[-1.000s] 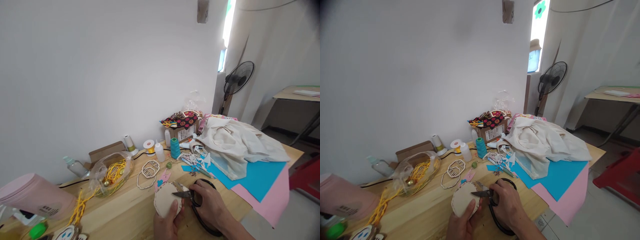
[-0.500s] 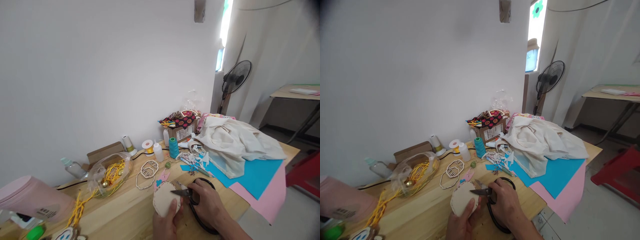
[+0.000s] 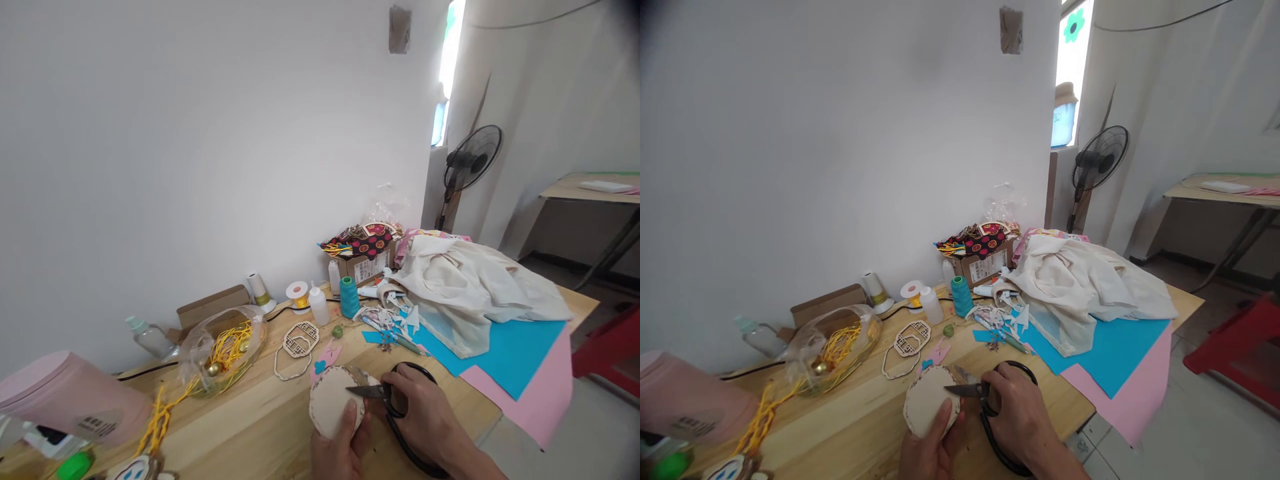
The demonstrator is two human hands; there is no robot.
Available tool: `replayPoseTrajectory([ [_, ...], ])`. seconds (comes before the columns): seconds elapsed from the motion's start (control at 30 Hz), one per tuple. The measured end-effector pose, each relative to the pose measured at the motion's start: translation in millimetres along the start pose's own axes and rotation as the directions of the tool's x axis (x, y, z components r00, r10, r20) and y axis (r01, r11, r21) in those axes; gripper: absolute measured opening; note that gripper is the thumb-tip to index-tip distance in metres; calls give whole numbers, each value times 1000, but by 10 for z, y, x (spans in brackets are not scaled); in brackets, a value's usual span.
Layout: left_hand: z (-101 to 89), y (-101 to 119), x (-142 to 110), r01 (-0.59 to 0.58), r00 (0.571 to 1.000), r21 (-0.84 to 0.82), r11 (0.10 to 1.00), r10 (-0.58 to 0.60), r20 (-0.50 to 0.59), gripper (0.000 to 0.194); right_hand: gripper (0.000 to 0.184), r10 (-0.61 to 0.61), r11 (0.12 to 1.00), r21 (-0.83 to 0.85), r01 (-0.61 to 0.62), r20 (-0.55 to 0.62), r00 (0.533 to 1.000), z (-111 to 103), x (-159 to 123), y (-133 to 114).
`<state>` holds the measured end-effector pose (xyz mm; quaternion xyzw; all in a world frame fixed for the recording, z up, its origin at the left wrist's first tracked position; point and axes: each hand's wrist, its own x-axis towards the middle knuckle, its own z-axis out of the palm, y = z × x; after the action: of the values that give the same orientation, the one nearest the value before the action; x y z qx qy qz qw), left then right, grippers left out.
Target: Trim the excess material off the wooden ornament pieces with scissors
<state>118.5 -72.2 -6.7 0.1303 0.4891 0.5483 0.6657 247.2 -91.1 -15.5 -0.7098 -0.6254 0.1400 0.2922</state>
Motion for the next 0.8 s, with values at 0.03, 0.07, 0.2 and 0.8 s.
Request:
replayPoseTrajectory([
  [0.03, -3, -5, 8, -3, 1000, 1, 1000, 3, 5, 22, 24, -4, 1000, -5, 4, 5, 1000, -1, -10, -1],
  [0.07, -8, -9, 15, -5, 1000, 2, 1000, 5, 11, 22, 23, -4, 1000, -8, 4, 8, 1000, -1, -16, -3],
  [0.2, -27, -3, 27, 3, 999, 8, 1000, -4, 49, 21, 19, -3, 999, -32, 4, 22, 1000, 9, -12, -10],
  [0.8, 44, -19, 0, 23, 999, -45, 999, -24, -23, 21, 19, 42, 998, -48, -43, -12, 999, 49, -26, -44],
])
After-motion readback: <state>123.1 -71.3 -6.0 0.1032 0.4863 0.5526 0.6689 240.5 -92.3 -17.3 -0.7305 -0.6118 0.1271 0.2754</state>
